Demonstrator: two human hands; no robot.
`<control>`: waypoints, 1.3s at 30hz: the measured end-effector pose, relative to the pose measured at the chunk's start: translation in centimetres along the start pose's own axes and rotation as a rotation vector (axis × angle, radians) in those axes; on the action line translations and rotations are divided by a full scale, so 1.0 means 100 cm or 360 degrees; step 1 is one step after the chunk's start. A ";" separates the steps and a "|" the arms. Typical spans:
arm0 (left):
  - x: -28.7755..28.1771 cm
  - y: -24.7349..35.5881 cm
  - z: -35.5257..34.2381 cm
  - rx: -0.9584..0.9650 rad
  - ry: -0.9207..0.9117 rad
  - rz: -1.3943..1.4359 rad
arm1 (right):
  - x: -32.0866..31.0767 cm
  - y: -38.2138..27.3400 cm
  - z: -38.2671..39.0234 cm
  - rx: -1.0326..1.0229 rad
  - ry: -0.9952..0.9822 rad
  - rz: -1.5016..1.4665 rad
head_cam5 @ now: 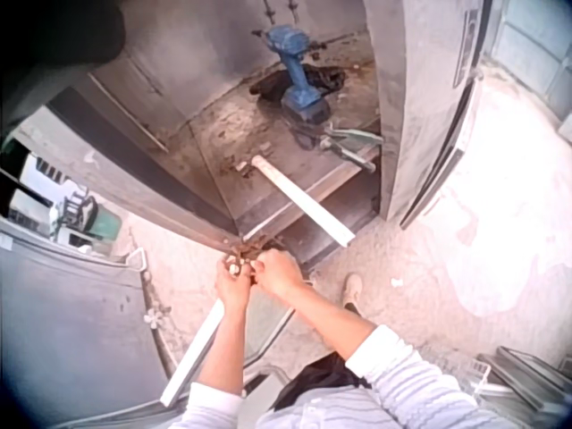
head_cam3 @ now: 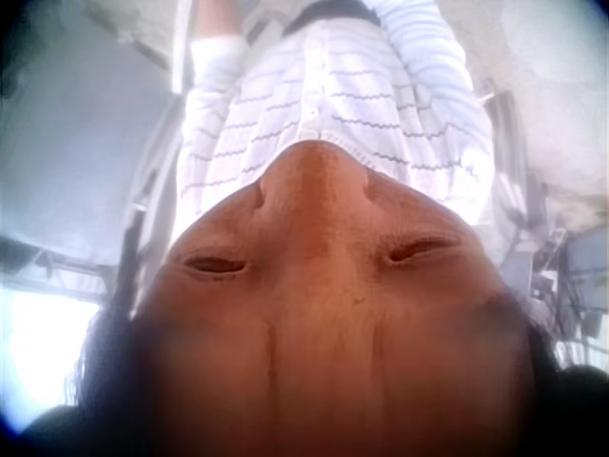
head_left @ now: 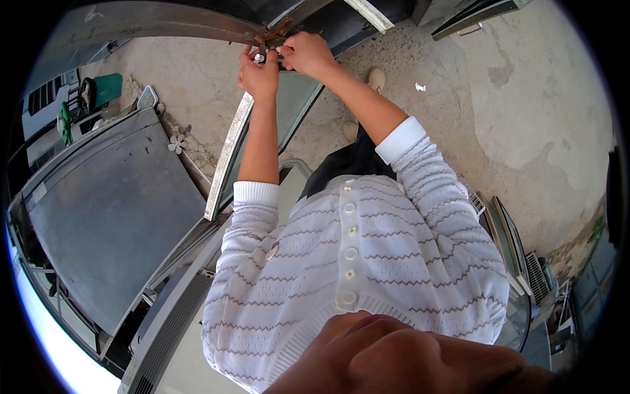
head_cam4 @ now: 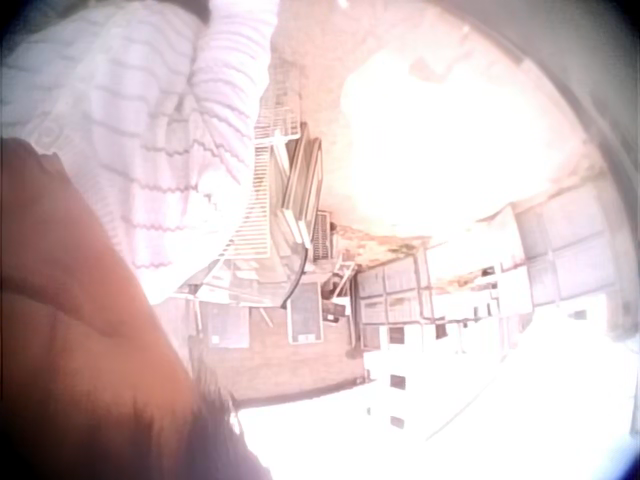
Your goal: The person uses pliers to remove a fastener from a metal window frame. They then use a thin metal rod to pry and adjust the frame components before lifting the window pane.
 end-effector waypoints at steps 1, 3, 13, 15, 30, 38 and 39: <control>0.000 -0.002 -0.001 -0.0054 -0.0016 0.0035 | -0.002 -0.004 0.000 0.0002 -0.0020 0.0000; 0.000 -0.007 -0.003 -0.0116 -0.0032 0.0123 | -0.003 -0.009 0.002 0.0032 -0.0013 -0.0030; 0.000 -0.007 -0.004 -0.0126 -0.0001 0.0338 | 0.012 -0.002 0.020 -0.0070 0.0484 -0.0687; 0.000 -0.005 -0.004 -0.0114 0.0011 0.0331 | 0.016 0.002 0.022 -0.0079 0.0562 -0.0846; -0.004 -0.017 -0.004 -0.0041 -0.0386 0.0835 | -0.014 -0.024 0.033 -0.0429 0.0941 0.0118; -0.011 0.000 0.003 0.0089 -0.0233 0.0536 | -0.012 -0.011 0.022 -0.0250 0.0809 -0.0073; -0.010 0.001 0.003 0.0075 -0.0231 0.0537 | -0.014 -0.014 0.023 -0.0279 0.0828 -0.0005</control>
Point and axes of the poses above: each hand's wrist, its own z-axis away from the middle knuckle, its own x-axis out of the palm, y = z × x, the point moved 6 cm from there along -z, towards the middle knuckle, and after that the axes turned 10 degrees about z, right-handed, at the moved point
